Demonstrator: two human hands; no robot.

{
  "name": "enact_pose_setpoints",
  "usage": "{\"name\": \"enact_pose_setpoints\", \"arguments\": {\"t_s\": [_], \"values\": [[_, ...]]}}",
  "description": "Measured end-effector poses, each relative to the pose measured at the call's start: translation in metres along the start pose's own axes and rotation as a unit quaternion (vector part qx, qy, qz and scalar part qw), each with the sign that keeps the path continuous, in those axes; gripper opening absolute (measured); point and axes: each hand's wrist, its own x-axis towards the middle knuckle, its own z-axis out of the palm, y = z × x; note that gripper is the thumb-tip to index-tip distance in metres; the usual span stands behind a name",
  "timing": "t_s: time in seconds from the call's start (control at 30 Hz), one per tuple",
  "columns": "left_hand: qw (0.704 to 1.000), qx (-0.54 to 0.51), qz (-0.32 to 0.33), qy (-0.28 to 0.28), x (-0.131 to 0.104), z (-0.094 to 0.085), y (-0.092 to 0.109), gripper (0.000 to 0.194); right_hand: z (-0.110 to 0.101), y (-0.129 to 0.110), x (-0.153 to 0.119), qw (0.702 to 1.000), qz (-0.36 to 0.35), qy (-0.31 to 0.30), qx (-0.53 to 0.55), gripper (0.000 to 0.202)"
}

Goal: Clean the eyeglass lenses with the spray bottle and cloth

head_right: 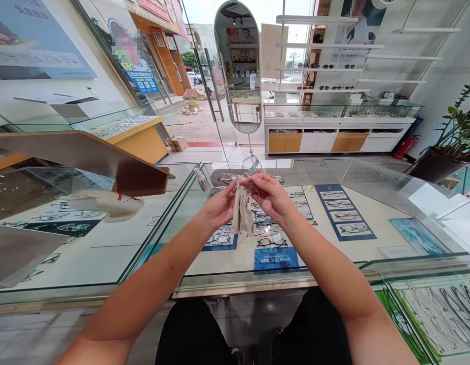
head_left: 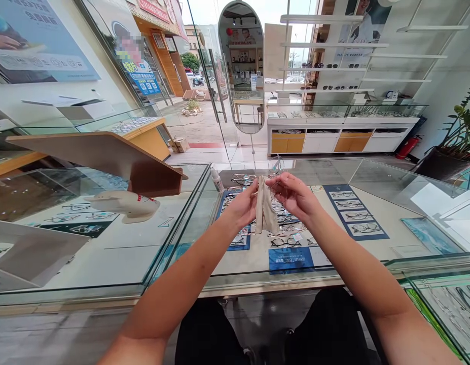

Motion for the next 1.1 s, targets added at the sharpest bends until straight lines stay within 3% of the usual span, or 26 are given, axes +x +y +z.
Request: {"name": "enact_pose_setpoints", "arguments": {"t_s": [0.17,0.27,0.5,0.77,0.87,1.1], "values": [[0.996,0.066,0.043,-0.035,-0.003,0.002,-0.003,0.075,-0.006,-0.005,0.001,1.000,-0.010,0.017,-0.011,0.038],[0.986,0.149,0.056,-0.047,-0.008,0.005,-0.003,0.086,-0.007,-0.005,0.001,1.000,-0.003,0.010,-0.021,0.037],[0.980,0.184,0.071,-0.034,-0.013,0.011,-0.006,0.079,-0.003,-0.004,0.000,1.000,0.011,0.007,0.012,0.040],[0.976,0.130,0.162,0.060,0.007,-0.003,-0.017,0.059,-0.007,-0.005,0.000,0.999,0.004,0.024,-0.023,0.038],[0.974,0.110,0.186,0.066,0.011,-0.006,-0.015,0.057,-0.011,-0.009,0.003,0.999,-0.015,0.039,-0.030,0.039],[0.945,0.182,0.265,0.067,-0.007,0.002,-0.004,0.050,-0.016,-0.015,0.007,0.994,-0.053,0.086,-0.051,0.035]]}}
